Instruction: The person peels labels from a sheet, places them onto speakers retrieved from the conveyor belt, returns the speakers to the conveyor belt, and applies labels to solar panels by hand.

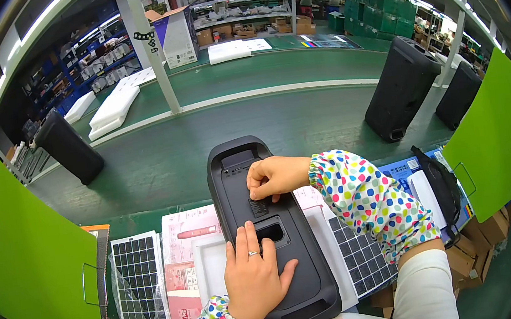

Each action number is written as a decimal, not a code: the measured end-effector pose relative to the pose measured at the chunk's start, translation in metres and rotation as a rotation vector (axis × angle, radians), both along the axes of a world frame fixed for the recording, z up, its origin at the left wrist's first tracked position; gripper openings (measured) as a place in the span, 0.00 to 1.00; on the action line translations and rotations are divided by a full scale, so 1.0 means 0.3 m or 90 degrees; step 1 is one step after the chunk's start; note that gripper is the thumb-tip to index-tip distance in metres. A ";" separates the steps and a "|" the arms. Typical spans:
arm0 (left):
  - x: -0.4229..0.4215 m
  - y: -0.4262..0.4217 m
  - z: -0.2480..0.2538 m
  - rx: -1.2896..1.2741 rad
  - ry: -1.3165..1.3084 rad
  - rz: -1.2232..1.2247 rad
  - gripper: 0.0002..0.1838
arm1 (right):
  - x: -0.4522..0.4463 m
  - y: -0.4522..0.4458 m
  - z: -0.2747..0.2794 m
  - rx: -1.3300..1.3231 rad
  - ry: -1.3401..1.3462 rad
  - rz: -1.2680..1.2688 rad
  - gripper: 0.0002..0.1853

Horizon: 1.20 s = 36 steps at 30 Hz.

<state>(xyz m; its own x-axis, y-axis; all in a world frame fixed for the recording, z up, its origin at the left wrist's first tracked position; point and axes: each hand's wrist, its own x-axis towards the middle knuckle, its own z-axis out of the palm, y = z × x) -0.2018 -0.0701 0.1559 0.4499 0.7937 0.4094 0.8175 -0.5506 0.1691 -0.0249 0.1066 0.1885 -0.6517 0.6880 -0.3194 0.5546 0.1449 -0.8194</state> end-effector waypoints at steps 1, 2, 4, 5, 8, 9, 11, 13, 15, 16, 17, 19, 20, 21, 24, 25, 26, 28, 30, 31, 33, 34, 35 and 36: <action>0.000 0.000 0.000 0.001 0.000 0.001 0.29 | 0.000 0.000 0.000 -0.001 0.000 0.000 0.13; 0.000 0.000 0.000 0.000 -0.001 0.000 0.29 | 0.000 0.000 0.000 0.000 0.001 -0.001 0.13; -0.003 0.000 0.001 -0.002 -0.003 -0.001 0.29 | -0.003 -0.001 -0.001 0.003 0.002 -0.002 0.13; -0.003 0.000 0.002 -0.003 -0.002 -0.001 0.29 | -0.003 0.000 -0.002 0.002 0.002 -0.002 0.13; -0.004 0.000 0.001 -0.003 0.000 -0.001 0.29 | -0.004 0.000 -0.005 0.003 0.000 -0.001 0.13; -0.004 0.000 0.002 -0.003 0.000 -0.002 0.29 | -0.004 0.000 -0.005 0.005 -0.002 -0.002 0.13; -0.001 0.000 0.004 -0.003 0.000 -0.002 0.29 | -0.002 0.002 -0.007 0.007 -0.003 -0.003 0.13; -0.003 -0.001 0.002 -0.002 -0.002 -0.003 0.29 | -0.002 0.003 -0.011 0.009 -0.002 -0.005 0.13; -0.004 0.000 -0.001 -0.001 -0.003 -0.003 0.29 | -0.002 0.000 -0.009 0.011 0.003 -0.002 0.13; -0.004 0.001 -0.001 0.000 -0.003 -0.004 0.29 | -0.002 -0.002 -0.006 0.012 0.006 -0.001 0.13; -0.002 0.002 0.001 0.000 -0.003 -0.004 0.29 | 0.000 -0.003 -0.002 0.011 0.006 -0.002 0.13; -0.002 0.002 0.003 0.000 -0.002 -0.006 0.29 | -0.001 -0.007 0.003 0.009 0.006 -0.004 0.13; -0.002 0.001 0.000 0.001 -0.004 -0.006 0.29 | -0.002 -0.008 0.001 0.007 0.004 -0.007 0.13; -0.002 0.001 0.001 0.001 -0.004 -0.005 0.29 | -0.003 -0.008 0.002 0.004 0.001 -0.009 0.12; -0.001 0.001 -0.001 0.002 -0.007 -0.004 0.29 | -0.003 -0.009 0.002 0.010 0.005 -0.006 0.12; -0.001 0.001 -0.001 0.003 -0.007 -0.004 0.29 | -0.002 -0.009 0.002 0.014 0.009 -0.003 0.12; -0.001 0.001 0.000 0.003 -0.007 -0.004 0.29 | -0.003 -0.010 0.002 0.016 0.009 -0.006 0.12; -0.003 0.000 0.000 0.002 -0.007 -0.004 0.29 | -0.006 -0.014 0.000 0.022 0.008 -0.011 0.12; -0.004 0.000 -0.002 0.003 -0.005 -0.004 0.29 | -0.006 -0.018 0.000 0.028 0.023 -0.008 0.11; -0.001 0.001 -0.002 0.004 -0.004 -0.004 0.29 | -0.004 -0.019 0.000 0.031 0.030 -0.007 0.11; -0.001 0.001 -0.002 0.004 0.001 -0.002 0.29 | -0.006 -0.023 -0.001 0.038 0.026 -0.017 0.11; -0.004 0.001 -0.004 0.005 0.003 -0.001 0.29 | -0.009 -0.026 -0.003 0.042 0.023 -0.022 0.11; -0.005 0.001 -0.006 0.004 0.005 0.000 0.29 | -0.011 -0.029 -0.001 0.052 0.013 -0.023 0.11; -0.006 0.002 -0.008 0.002 0.006 0.001 0.30 | -0.013 -0.033 0.002 0.063 0.002 -0.024 0.10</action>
